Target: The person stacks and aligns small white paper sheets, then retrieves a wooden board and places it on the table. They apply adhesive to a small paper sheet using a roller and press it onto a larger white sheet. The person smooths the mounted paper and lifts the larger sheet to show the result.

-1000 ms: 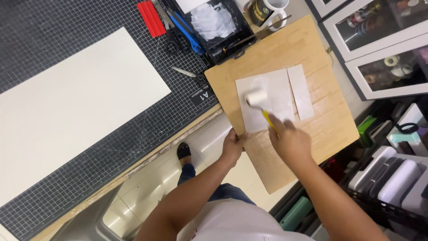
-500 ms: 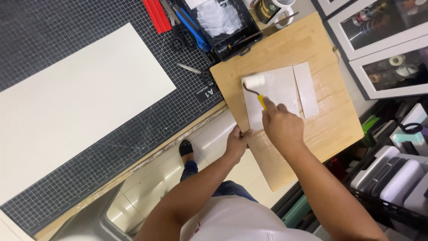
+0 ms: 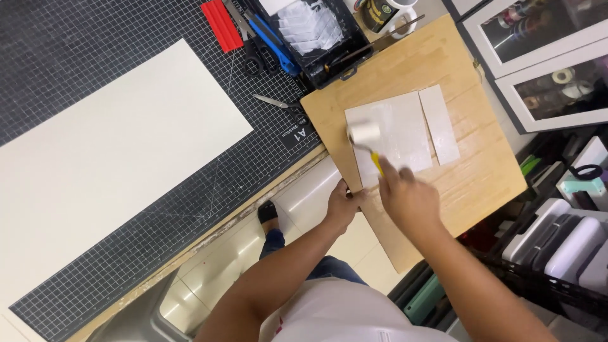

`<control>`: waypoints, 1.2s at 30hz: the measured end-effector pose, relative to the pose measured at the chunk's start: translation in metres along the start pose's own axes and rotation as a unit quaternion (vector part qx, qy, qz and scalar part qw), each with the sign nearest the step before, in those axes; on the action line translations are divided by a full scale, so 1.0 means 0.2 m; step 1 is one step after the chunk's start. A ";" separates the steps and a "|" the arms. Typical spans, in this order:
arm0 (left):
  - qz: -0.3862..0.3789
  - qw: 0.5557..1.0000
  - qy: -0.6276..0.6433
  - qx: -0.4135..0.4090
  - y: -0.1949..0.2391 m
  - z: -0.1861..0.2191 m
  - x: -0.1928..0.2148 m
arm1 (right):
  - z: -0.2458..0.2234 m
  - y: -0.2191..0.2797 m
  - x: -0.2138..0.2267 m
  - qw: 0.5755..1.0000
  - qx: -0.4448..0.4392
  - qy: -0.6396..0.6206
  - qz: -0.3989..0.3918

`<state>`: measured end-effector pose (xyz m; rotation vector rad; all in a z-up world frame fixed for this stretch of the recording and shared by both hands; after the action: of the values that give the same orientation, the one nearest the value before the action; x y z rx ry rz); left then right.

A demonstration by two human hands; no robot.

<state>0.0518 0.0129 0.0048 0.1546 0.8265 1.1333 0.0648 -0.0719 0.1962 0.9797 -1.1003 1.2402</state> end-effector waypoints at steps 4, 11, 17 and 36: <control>-0.001 1.000 0.006 -0.002 -0.05 -0.06 0.03 | 0.07 0.21 0.00 0.996 -0.005 0.031 -0.089; -0.021 0.999 -0.035 0.002 -0.02 0.00 0.03 | -0.04 -0.20 -0.06 1.000 -0.004 -0.004 0.020; -0.013 1.000 -0.027 -0.001 -0.01 -0.01 0.03 | 0.11 0.41 0.01 0.997 0.003 0.024 -0.079; -0.005 1.000 -0.029 -0.006 0.00 -0.01 0.04 | 0.38 0.23 -0.03 0.999 -0.041 0.035 -0.004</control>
<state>0.0516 0.0180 -0.0011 0.1724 0.7672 1.1189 0.0110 -0.1435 0.2054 0.8726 -1.0828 1.2052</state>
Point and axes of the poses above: each hand's wrist, its own y-axis away from the middle knuckle, its own x-axis out of the back of the hand, z = x × y, the point moved 5 cm from there along -y, towards the middle knuckle, and after that the axes turned 1 degree about -y, right-handed, at the moved point
